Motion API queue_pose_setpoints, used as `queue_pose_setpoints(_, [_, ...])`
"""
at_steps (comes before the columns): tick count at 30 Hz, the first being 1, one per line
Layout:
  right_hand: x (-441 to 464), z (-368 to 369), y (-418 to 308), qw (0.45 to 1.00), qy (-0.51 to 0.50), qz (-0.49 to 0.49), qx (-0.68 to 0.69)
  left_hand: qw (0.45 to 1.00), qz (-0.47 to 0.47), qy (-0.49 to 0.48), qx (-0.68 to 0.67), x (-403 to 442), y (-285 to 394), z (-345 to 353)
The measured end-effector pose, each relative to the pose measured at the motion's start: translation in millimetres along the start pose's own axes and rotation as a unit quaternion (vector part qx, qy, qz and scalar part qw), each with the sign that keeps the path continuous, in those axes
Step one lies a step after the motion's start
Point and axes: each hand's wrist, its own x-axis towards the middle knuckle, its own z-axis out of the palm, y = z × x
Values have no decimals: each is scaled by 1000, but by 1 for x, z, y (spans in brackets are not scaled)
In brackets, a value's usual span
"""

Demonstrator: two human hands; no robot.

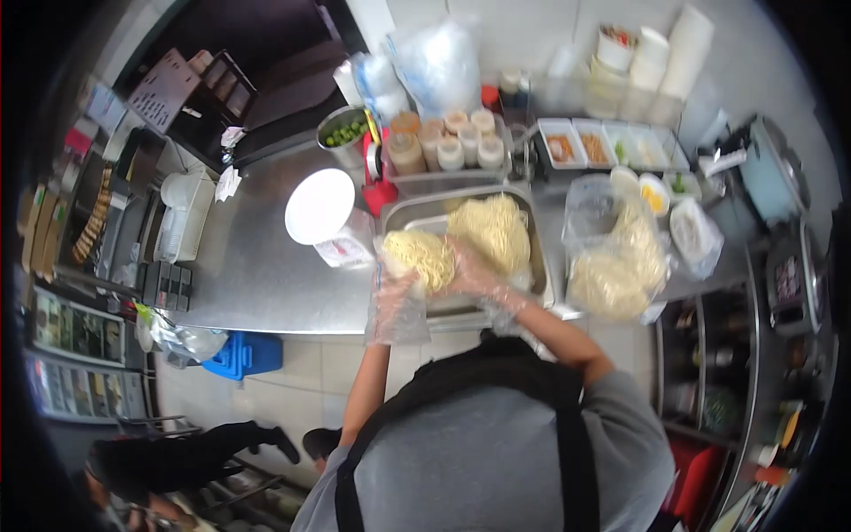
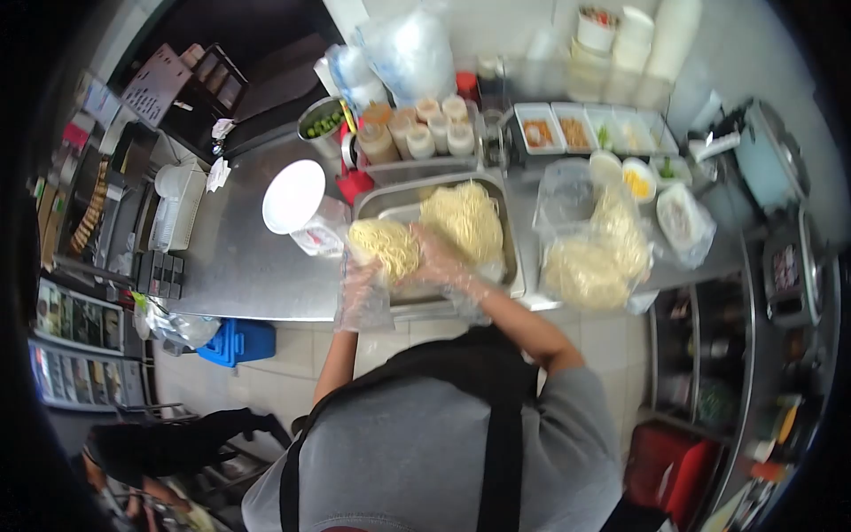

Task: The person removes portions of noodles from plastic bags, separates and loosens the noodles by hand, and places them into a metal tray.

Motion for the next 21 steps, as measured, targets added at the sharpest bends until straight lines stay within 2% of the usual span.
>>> queue_pose_setpoints(2, [2,-9,-24,1000,-10,1,-14,998,11,2,-58,-9,12,11])
queue_pose_setpoints(3, [3,-13,-37,999,-25,4,-37,999,-15,14,-48,-13,23,19])
queue_pose_setpoints(4, [-2,-5,-27,998,20,-27,-48,998,-43,29,-36,-19,30,21])
queue_pose_setpoints(7, [-14,25,-22,986,122,-84,-82,975,124,-84,166,-21,-69,-18])
queue_pose_setpoints(9, [4,16,-71,988,97,-7,121,943,214,-115,229,-32,-85,-11])
queue_pose_setpoints(10, [10,9,-100,973,67,39,216,960,153,-121,202,-29,-57,-8])
queue_pose_setpoints(11, [10,9,-96,981,46,27,187,972,92,-123,175,-26,-25,-3])
queue_pose_setpoints(12, [10,9,-92,987,26,14,157,988,-68,-125,54,-45,29,7])
queue_pose_setpoints(13, [10,2,-67,996,31,-77,18,985,-41,-154,61,-44,12,4])
queue_pose_setpoints(15, [16,-5,-36,997,-12,-64,51,975,-68,-183,107,-48,6,0])
queue_pose_setpoints(17, [24,-8,-44,987,-56,18,149,951,-174,-189,169,-62,52,5])
queue_pose_setpoints(18, [27,-12,-48,977,-76,64,191,948,-181,-196,171,-69,65,7])
queue_pose_setpoints(21, [34,-18,-36,966,-107,72,224,942,-184,-206,190,-75,74,8])
